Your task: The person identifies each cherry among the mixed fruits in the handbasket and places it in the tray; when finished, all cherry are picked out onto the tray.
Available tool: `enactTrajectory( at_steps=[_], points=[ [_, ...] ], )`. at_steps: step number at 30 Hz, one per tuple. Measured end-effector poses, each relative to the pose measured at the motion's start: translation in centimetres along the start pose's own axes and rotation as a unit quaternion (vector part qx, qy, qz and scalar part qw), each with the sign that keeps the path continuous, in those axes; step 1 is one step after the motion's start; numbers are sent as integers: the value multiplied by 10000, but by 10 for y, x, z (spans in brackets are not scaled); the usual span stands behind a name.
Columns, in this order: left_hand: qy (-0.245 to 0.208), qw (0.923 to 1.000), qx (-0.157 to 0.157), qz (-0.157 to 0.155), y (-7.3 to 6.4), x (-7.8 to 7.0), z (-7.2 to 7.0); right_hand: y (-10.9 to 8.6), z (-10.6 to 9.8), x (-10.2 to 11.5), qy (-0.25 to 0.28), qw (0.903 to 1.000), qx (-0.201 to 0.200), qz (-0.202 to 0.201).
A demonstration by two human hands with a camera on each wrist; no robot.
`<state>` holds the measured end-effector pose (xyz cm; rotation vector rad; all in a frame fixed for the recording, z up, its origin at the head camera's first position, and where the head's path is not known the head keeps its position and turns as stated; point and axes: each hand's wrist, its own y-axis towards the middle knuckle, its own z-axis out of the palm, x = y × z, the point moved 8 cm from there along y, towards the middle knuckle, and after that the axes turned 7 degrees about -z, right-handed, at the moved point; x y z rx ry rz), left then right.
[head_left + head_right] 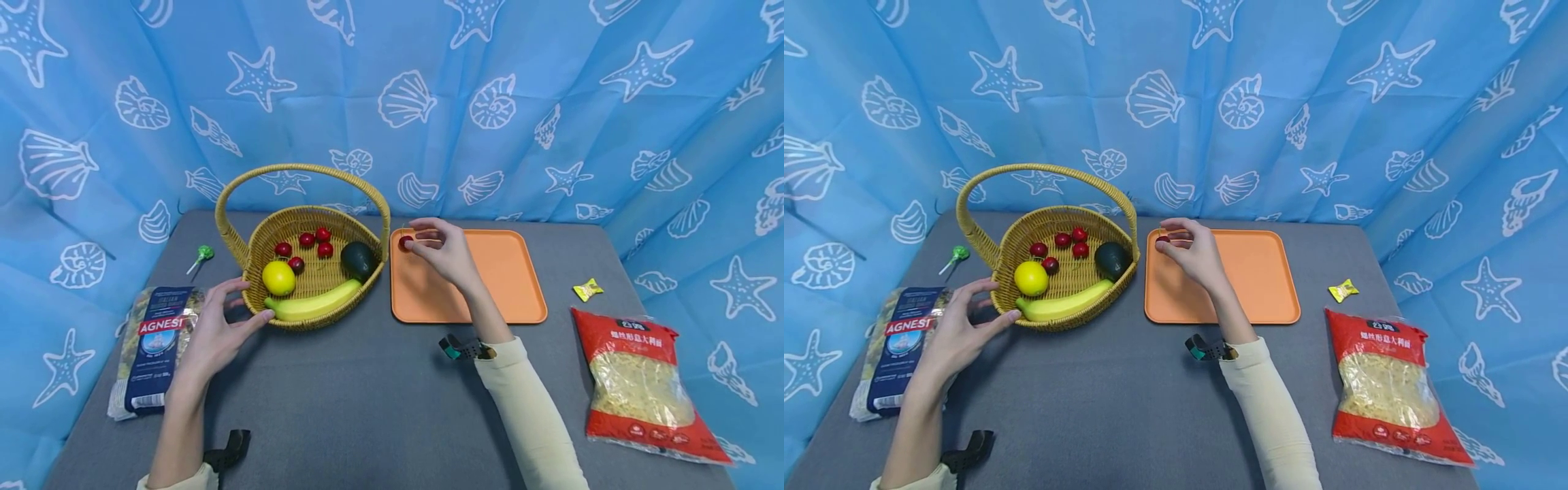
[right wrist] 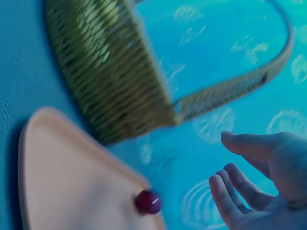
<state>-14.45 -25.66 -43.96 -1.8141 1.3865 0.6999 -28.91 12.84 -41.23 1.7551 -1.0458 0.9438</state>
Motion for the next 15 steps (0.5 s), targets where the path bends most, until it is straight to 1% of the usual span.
enactTrajectory(
  at_steps=[3,8,11,15],
  points=[
    [21,10000,27,13,0,1,0,-8,2,23,327,9992,83,-216],
    [-35,9999,104,-32,1,4,1,-21,10,56,631,9961,303,-537],
    [-151,9997,157,-70,1,5,2,-25,20,70,766,9935,495,-689],
    [-261,9994,186,-86,1,7,3,-27,41,80,964,9887,865,-757]
  ],
)
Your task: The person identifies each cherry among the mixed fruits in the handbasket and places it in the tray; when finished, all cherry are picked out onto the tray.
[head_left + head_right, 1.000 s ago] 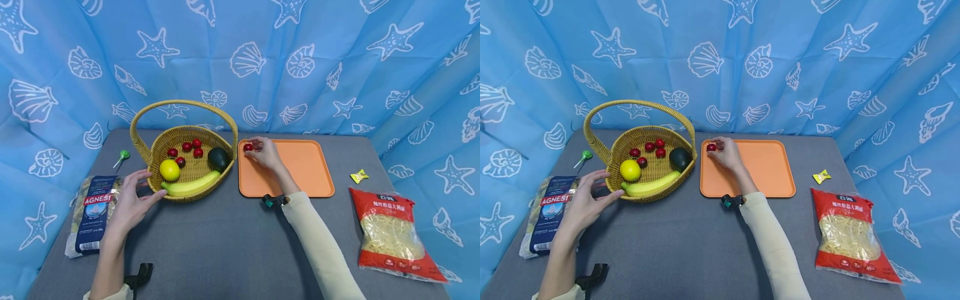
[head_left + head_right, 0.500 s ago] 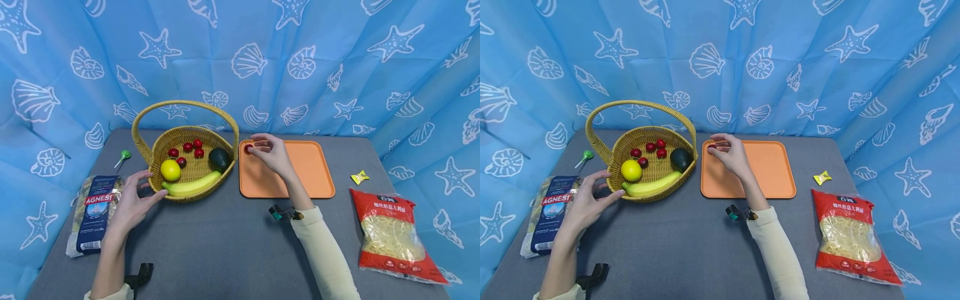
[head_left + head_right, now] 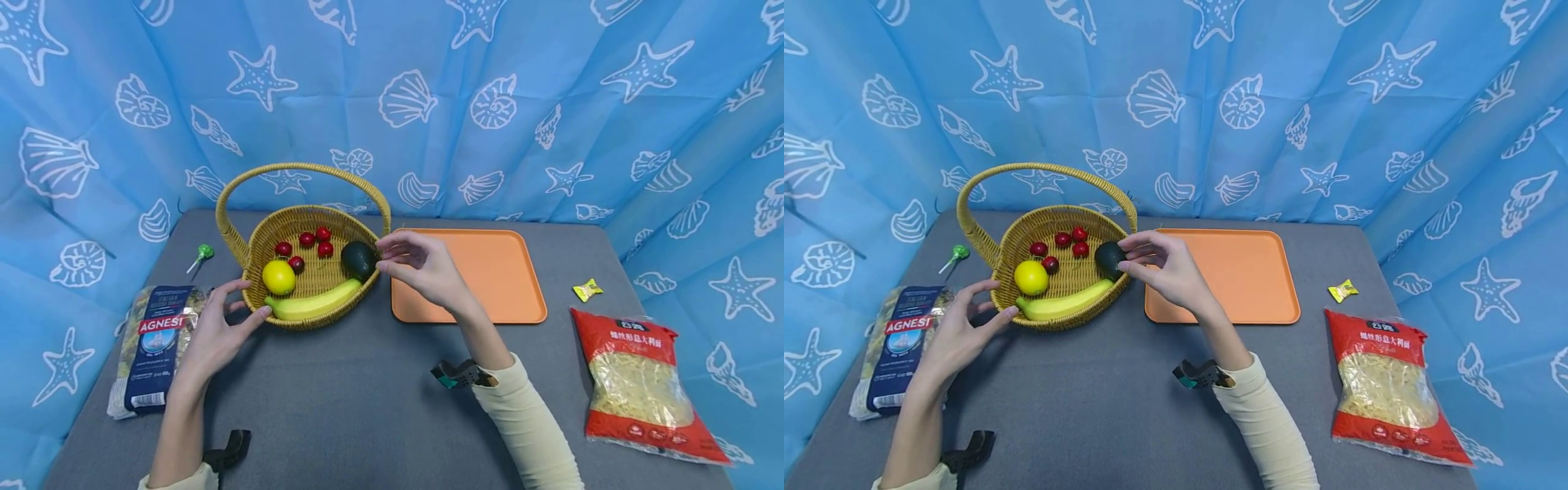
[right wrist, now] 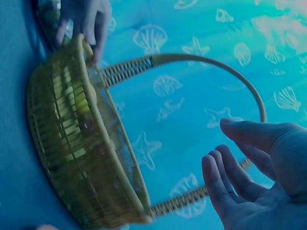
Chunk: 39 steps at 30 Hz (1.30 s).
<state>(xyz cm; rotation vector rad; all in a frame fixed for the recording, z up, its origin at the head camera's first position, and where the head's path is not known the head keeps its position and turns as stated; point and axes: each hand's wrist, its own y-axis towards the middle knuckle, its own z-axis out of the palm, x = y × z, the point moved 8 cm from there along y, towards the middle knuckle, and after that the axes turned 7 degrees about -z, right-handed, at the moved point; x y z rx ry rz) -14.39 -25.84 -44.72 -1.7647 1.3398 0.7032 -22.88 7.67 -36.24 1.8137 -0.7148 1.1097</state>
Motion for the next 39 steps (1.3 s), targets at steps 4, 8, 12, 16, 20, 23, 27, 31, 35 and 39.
enactTrajectory(
  at_steps=[4,8,12,16,20,23,27,31,35,39],
  points=[
    [8,10000,8,-63,0,1,1,9,25,-1,145,9990,408,87],
    [38,9998,13,-173,0,2,2,26,51,-9,148,9961,854,188],
    [61,9997,7,-241,0,3,2,50,74,-26,-101,9922,1214,270],
    [58,9996,45,-261,2,5,3,71,92,-44,-497,9862,1498,504],
    [34,9997,84,-245,2,5,3,87,109,-60,-703,9776,1812,814],
    [34,9996,84,-278,2,5,3,94,120,-73,-511,9703,1993,1272],
    [14,9996,81,-284,1,6,3,96,130,-87,-216,9580,2108,1930],
    [5,9998,81,-203,1,6,2,97,137,-95,-109,9479,2082,2409],
    [2,9998,66,-177,1,5,2,96,142,-100,-5,9419,1956,2731],
    [2,9998,43,-209,1,5,2,93,145,-103,152,9378,1879,2917]
  ],
)
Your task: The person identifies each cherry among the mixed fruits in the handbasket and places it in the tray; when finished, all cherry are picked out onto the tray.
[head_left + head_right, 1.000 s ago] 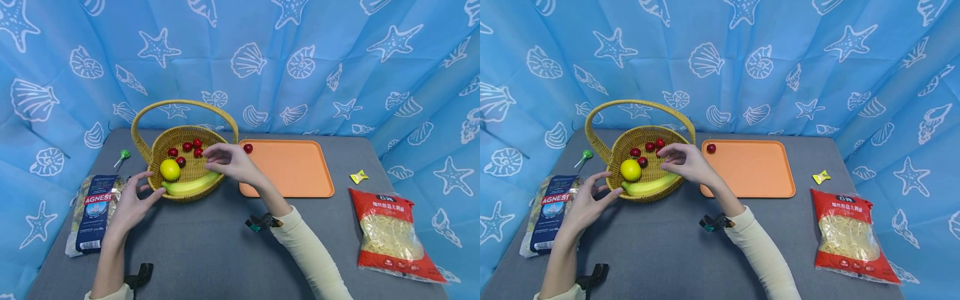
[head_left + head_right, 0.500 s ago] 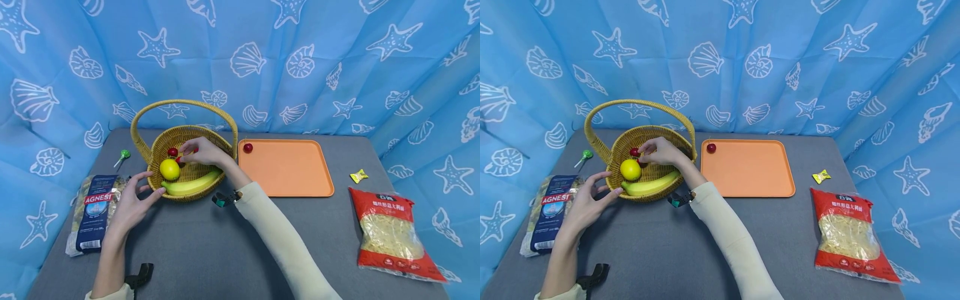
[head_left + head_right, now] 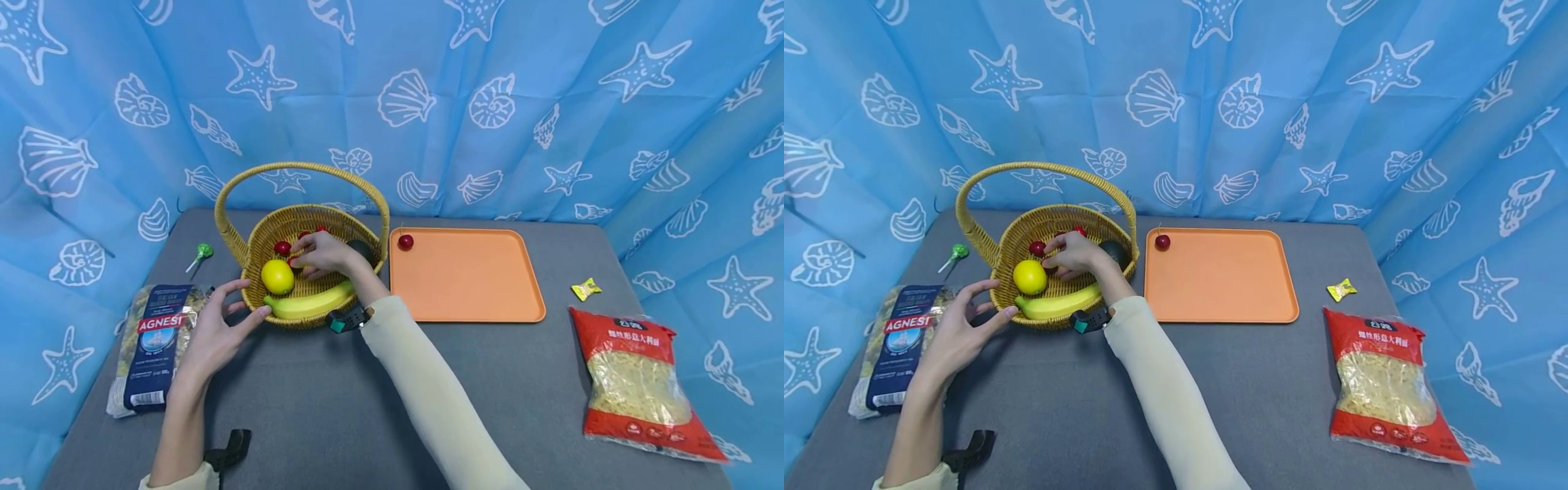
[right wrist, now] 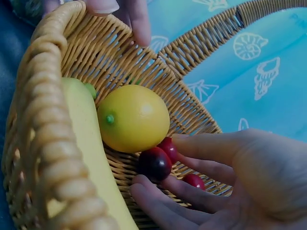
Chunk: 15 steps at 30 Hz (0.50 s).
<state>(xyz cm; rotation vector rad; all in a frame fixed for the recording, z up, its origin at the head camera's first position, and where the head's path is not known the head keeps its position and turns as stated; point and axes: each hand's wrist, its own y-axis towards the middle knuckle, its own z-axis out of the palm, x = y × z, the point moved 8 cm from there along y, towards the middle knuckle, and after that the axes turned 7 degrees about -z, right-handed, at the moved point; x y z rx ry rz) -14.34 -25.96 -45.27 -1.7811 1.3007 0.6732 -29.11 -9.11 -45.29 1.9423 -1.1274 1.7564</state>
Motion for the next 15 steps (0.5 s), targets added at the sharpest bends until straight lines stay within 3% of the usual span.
enactTrajectory(
  at_steps=[15],
  points=[
    [-63,10000,20,45,-1,0,-1,2,6,-9,381,9992,-134,-72]
  ],
)
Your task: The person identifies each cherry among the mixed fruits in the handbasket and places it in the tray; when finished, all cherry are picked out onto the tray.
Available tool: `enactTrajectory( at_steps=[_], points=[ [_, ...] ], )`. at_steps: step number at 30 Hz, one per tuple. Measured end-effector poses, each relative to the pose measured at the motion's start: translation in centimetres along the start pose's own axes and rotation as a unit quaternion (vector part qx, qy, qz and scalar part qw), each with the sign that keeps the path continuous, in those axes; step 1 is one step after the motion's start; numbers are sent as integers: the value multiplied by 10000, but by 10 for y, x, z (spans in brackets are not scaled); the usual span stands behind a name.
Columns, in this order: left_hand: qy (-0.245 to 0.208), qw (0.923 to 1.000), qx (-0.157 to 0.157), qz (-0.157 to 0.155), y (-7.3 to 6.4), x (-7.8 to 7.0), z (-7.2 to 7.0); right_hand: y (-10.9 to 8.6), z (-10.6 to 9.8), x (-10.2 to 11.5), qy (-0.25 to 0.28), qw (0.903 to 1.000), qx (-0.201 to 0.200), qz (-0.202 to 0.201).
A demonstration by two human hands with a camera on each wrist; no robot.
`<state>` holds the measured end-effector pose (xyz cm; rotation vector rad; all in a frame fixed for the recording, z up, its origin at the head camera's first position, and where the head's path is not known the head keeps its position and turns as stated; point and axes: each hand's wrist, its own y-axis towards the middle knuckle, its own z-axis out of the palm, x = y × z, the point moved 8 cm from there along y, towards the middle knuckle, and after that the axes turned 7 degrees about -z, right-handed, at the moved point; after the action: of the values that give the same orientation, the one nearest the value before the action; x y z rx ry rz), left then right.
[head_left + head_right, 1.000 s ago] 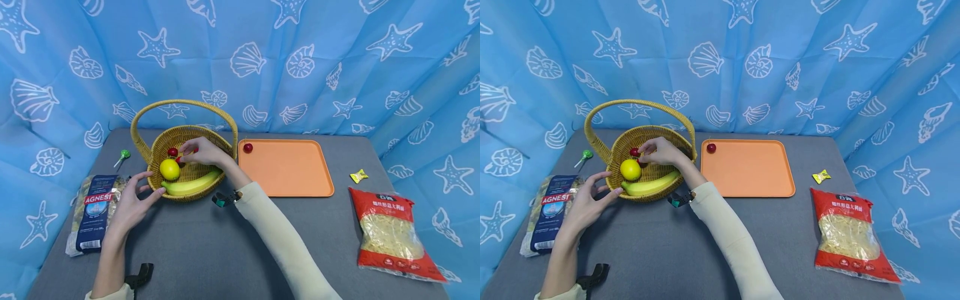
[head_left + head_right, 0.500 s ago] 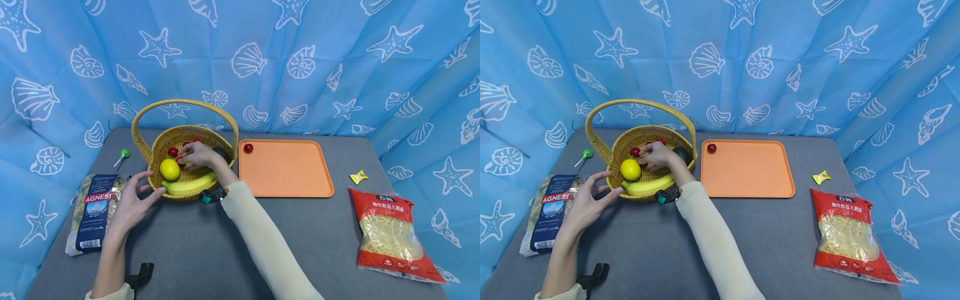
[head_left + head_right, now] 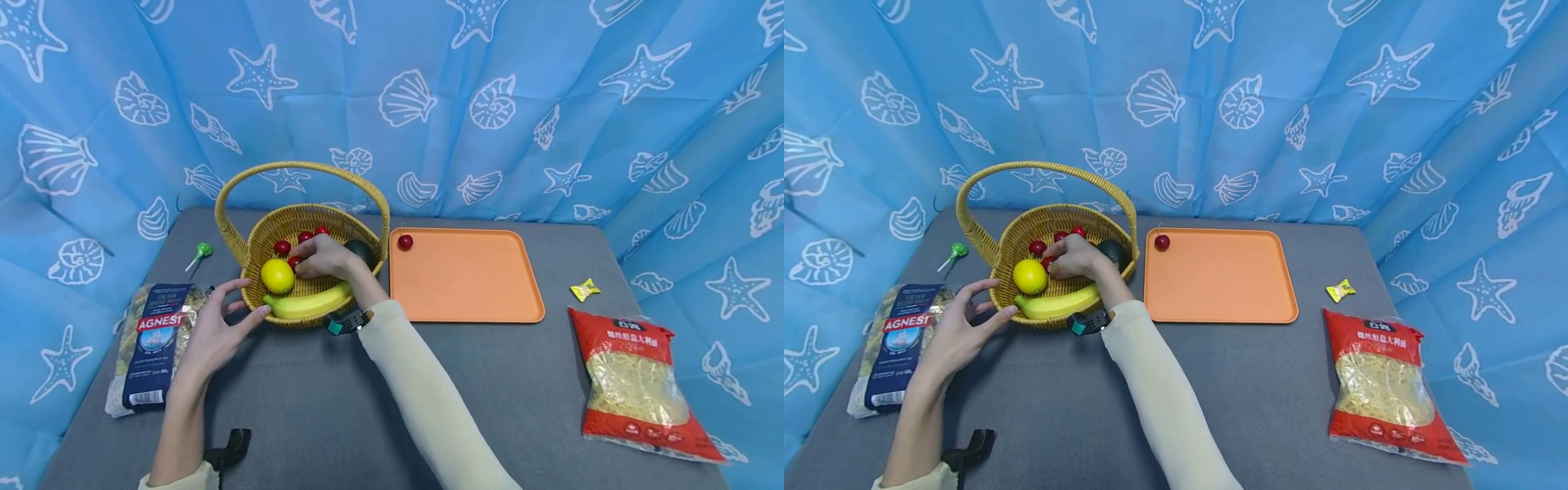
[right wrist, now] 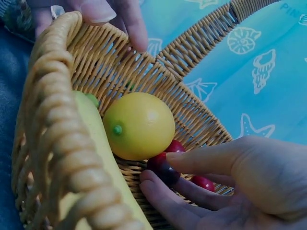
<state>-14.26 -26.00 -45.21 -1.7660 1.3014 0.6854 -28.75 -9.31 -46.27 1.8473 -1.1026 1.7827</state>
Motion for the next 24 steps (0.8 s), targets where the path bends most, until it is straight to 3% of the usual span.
enactTrajectory(
  at_steps=[8,14,19,24],
  points=[
    [27,10000,-21,-17,0,0,0,2,0,0,106,9996,-237,-77],
    [20,10000,-23,35,0,-1,0,-2,-8,9,-408,9974,-518,-306],
    [2,10000,22,25,-1,-2,0,-17,-15,23,-814,9929,-455,-743],
    [-21,10000,58,-26,-1,-1,1,-44,-27,38,-1114,9852,-417,-1232]
  ],
)
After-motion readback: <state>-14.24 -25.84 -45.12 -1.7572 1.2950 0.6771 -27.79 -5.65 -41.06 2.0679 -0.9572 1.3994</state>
